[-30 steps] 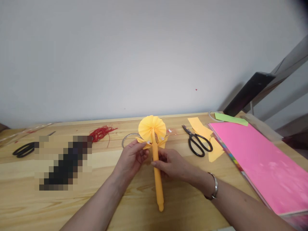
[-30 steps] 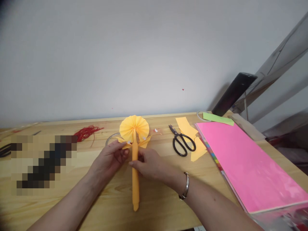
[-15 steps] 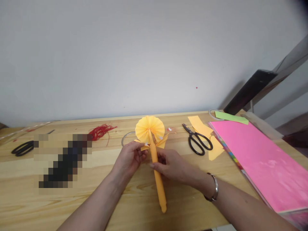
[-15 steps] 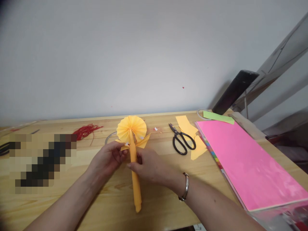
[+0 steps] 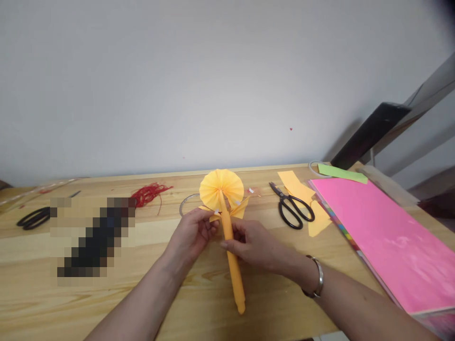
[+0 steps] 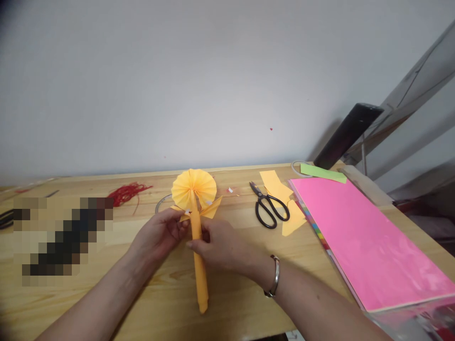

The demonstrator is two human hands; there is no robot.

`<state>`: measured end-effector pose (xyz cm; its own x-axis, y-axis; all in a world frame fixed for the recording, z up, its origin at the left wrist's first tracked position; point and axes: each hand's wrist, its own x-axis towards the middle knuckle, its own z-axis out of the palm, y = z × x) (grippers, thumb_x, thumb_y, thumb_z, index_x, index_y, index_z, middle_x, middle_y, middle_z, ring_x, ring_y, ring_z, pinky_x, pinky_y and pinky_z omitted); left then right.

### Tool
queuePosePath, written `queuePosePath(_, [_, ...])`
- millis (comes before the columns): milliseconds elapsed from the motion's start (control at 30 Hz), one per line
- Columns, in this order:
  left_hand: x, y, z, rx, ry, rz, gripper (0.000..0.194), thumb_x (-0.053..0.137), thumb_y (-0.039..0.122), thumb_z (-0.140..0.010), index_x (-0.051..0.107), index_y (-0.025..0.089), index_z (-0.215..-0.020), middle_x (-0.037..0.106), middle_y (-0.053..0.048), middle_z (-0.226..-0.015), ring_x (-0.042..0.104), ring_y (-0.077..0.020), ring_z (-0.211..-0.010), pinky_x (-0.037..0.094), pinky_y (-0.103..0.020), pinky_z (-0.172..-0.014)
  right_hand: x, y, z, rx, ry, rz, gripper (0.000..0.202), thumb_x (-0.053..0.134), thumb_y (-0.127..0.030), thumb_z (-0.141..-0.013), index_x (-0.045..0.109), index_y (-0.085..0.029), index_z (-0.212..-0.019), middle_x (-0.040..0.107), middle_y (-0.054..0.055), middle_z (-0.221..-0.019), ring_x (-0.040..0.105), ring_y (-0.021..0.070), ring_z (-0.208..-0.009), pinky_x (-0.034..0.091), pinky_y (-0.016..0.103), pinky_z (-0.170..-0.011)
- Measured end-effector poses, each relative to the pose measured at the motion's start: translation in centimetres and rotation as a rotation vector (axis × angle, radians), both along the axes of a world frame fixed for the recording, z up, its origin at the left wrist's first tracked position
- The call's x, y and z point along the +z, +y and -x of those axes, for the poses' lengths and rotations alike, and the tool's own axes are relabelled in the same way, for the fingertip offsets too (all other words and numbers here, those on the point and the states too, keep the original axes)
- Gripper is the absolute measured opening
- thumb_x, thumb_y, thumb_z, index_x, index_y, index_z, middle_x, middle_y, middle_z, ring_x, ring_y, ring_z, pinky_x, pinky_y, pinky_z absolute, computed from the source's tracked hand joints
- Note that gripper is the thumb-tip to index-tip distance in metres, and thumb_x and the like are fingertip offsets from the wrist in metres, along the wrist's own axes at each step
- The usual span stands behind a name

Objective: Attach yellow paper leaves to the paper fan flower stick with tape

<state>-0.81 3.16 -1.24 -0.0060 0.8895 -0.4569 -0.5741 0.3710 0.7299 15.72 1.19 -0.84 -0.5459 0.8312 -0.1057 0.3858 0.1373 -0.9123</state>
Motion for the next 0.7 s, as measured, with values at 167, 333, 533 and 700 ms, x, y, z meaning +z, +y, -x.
queuePosePath(167, [0.22,0.03,0.13,-0.008,-0.099,0.011,0.01,0.058,0.002,-0.068,0.057,0.013,-0.067,0.059,0.0,-0.059,0.054,-0.0061,-0.045,0.047,-0.014,-0.042,-0.37,0.04,-0.12,-0.001,0.071,0.116,0.018,0.055,-0.035,-0.082,0.056,-0.017,-0.083,0.049,-0.003,-0.066,0.044,0.0081,-0.057,0.034,0.019,-0.049])
queuePosePath(333, [0.57,0.05,0.2,-0.015,-0.179,0.027,0.009,0.055,0.004,-0.07,0.056,0.012,-0.068,0.06,-0.003,-0.059,0.056,-0.0085,-0.046,0.05,-0.018,-0.045,0.04,0.02,-0.08,-0.015,0.121,0.185,0.018,0.057,-0.035,-0.081,0.054,-0.017,-0.081,0.051,-0.003,-0.065,0.046,0.0073,-0.055,0.036,0.019,-0.048])
queuePosePath(533, [0.51,-0.12,0.15,-0.015,-0.16,-0.065,0.013,0.059,0.003,-0.069,0.055,0.013,-0.063,0.062,-0.002,-0.061,0.058,-0.0082,-0.049,0.052,-0.017,-0.049,0.13,0.18,0.1,-0.015,0.232,0.293,0.019,0.059,-0.034,-0.079,0.052,-0.017,-0.078,0.05,-0.004,-0.063,0.048,0.0065,-0.051,0.043,0.018,-0.047])
queuePosePath(700, [0.18,-0.13,0.01,-0.042,-0.066,-0.162,0.014,0.07,0.004,-0.066,0.059,0.013,-0.067,0.064,0.0,-0.067,0.058,-0.0056,-0.052,0.05,-0.013,-0.05,-0.08,0.33,0.01,-0.03,0.227,0.289,0.019,0.059,-0.034,-0.079,0.051,-0.017,-0.078,0.05,-0.004,-0.062,0.049,0.0067,-0.051,0.043,0.018,-0.047])
